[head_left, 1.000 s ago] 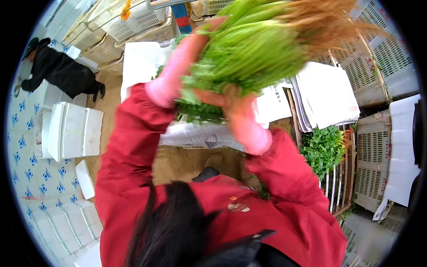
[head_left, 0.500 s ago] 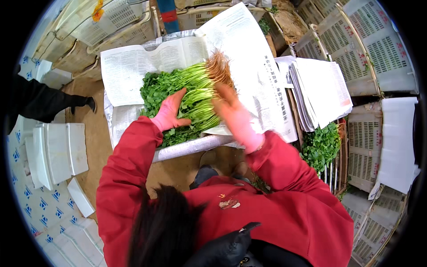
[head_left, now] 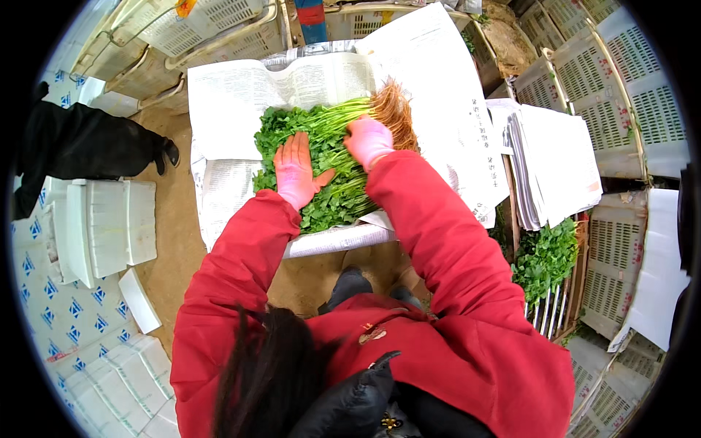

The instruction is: The person repeatedly picks up bunches of leafy green vegetables from a basket, arranges them on a metal rack, and places them into a tray lined with newspaper. The person also handles the newspaper to line the tray.

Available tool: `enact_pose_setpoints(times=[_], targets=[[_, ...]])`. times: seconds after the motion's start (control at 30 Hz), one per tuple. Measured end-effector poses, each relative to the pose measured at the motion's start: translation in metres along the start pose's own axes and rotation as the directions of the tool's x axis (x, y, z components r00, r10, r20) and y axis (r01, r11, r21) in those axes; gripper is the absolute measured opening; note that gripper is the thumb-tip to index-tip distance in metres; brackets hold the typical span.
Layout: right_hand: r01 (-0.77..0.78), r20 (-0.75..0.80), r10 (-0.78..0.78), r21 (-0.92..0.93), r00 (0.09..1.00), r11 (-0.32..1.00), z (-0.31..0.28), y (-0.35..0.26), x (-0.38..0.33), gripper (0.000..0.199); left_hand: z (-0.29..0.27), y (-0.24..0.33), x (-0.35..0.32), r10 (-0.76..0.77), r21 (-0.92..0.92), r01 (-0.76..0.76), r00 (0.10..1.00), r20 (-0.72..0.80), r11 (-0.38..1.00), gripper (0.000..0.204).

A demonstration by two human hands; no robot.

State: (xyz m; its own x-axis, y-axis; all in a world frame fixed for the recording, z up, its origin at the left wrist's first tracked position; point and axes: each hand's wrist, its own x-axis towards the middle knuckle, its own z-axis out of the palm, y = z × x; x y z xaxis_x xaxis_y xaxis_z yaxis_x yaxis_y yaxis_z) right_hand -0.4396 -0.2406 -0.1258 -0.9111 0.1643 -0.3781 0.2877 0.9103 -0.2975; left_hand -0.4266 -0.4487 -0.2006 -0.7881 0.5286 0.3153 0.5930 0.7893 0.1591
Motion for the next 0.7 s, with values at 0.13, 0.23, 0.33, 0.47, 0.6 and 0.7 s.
enact_pose_setpoints(times=[0.13, 0.23, 0.33, 0.47, 0.6, 0.7], targets=[[0.102, -0.414, 0.147, 0.522, 0.898, 0.847, -0.017, 0.059, -0.021, 0.025, -0.001, -0.004, 0.002, -0.022, -0.01, 0.023, 0.993, 0.118, 1.0, 0.099], [0.033, -0.12, 0.237, 0.94, 0.964, 0.34, -0.074, 0.1, -0.091, 0.02, -0.01, -0.004, 0.016, 0.018, -0.023, -0.013, 0.979, 0.203, 1.0, 0.086], [0.017, -0.047, 0.035, 0.806, 0.998, 0.592, -0.099, 0.141, -0.202, 0.016, -0.027, -0.02, 0.028, 0.129, -0.042, -0.122, 0.95, 0.283, 0.992, 0.075], [0.523, -0.479, 0.276, 0.845, 0.833, -0.112, -0.121, 0.24, -0.351, 0.04, -0.089, -0.001, 0.051, 0.171, 0.032, -0.175, 0.98, 0.103, 0.984, 0.06], [0.607, -0.165, 0.929, 0.791, 0.333, -0.077, -0.063, 0.354, -0.474, 0.044, -0.186, 0.213, 0.044, 0.198, -0.736, -0.084, 0.978, 0.07, 0.672, 0.045], [0.139, -0.015, 0.907, 0.989, 0.42, -0.048, 0.003, 0.392, -0.511, 0.057, -0.158, 0.359, 0.027, 0.69, -0.943, -0.181, 0.721, 0.065, 0.278, 0.047]])
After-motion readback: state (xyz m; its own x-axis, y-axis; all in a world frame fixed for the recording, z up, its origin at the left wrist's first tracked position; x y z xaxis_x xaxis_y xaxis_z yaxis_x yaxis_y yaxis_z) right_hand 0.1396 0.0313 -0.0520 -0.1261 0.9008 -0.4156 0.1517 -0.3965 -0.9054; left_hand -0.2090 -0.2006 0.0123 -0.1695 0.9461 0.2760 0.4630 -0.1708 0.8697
